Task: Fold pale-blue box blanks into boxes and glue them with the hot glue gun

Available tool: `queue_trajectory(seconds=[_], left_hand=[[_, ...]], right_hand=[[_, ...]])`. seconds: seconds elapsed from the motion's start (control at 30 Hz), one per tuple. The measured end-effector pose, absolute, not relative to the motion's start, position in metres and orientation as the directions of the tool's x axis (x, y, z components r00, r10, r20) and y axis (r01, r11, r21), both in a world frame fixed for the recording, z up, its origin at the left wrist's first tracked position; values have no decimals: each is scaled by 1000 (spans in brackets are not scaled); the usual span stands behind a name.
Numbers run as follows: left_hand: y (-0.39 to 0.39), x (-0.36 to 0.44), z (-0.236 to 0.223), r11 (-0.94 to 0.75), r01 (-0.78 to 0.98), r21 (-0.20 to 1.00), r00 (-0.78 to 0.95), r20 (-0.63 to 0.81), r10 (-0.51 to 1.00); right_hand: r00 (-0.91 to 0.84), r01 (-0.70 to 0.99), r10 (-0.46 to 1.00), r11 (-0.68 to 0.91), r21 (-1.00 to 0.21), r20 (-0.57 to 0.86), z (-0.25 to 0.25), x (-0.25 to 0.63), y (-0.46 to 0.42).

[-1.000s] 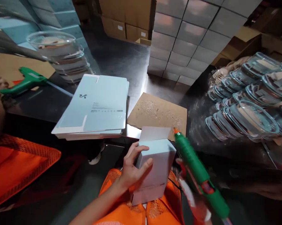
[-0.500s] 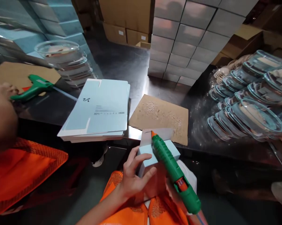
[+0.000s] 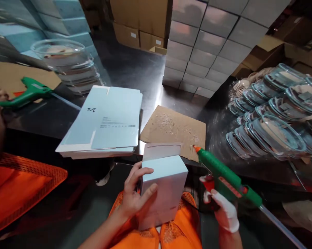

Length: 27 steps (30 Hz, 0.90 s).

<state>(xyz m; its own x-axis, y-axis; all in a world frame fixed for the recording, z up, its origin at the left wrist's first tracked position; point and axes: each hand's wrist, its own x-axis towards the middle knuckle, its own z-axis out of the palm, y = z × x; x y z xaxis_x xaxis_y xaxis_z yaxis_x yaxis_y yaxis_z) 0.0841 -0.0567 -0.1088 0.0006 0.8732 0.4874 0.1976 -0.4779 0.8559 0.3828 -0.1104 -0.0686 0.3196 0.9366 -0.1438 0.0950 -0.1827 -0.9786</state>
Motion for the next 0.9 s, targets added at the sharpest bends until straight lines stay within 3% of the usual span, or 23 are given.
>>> queue_trajectory(seconds=[0.1, 0.2, 0.3, 0.4, 0.5, 0.57, 0.6, 0.67, 0.73, 0.8, 0.9], left_hand=[[-53, 84, -112, -498, 151, 854, 2, 504, 864], [-51, 85, -113, -513, 127, 849, 1, 517, 856], [-51, 83, -110, -506, 102, 857, -24, 510, 860], [-51, 81, -106, -481, 77, 873, -72, 486, 871], [-48, 83, -102, -461, 64, 885, -38, 463, 885], [-47, 86, -102, -456, 45, 889, 44, 454, 890], [-47, 88, -102, -455, 34, 890, 85, 451, 888], [-50, 91, -105, -450, 22, 893, 118, 445, 888], [-54, 94, -109, -422, 9, 907, 93, 420, 903], [-57, 97, -112, -376, -48, 925, 48, 378, 924], [-55, 99, -115, -353, -233, 906, -13, 360, 933]], right_hand=[[376, -106, 886, -249, -963, -271, -64, 387, -60], [346, -175, 837, -386, -906, -424, -61, 398, -7], [373, 3, 787, -531, -847, -492, -56, 420, 17], [491, 241, 744, -616, -750, -453, -48, 437, 10], [560, 326, 808, -418, -848, -184, -37, 422, -11], [453, 279, 889, -216, -936, -71, -31, 390, -23], [343, 187, 933, -184, -965, -112, -30, 372, -27], [89, -52, 954, -283, -958, -287, -32, 339, -30], [-34, -208, 922, -385, -899, -387, -39, 322, -30], [-12, -225, 929, -364, -904, -371, -47, 321, -32], [-160, -96, 974, -175, -980, -159, -56, 339, -38]])
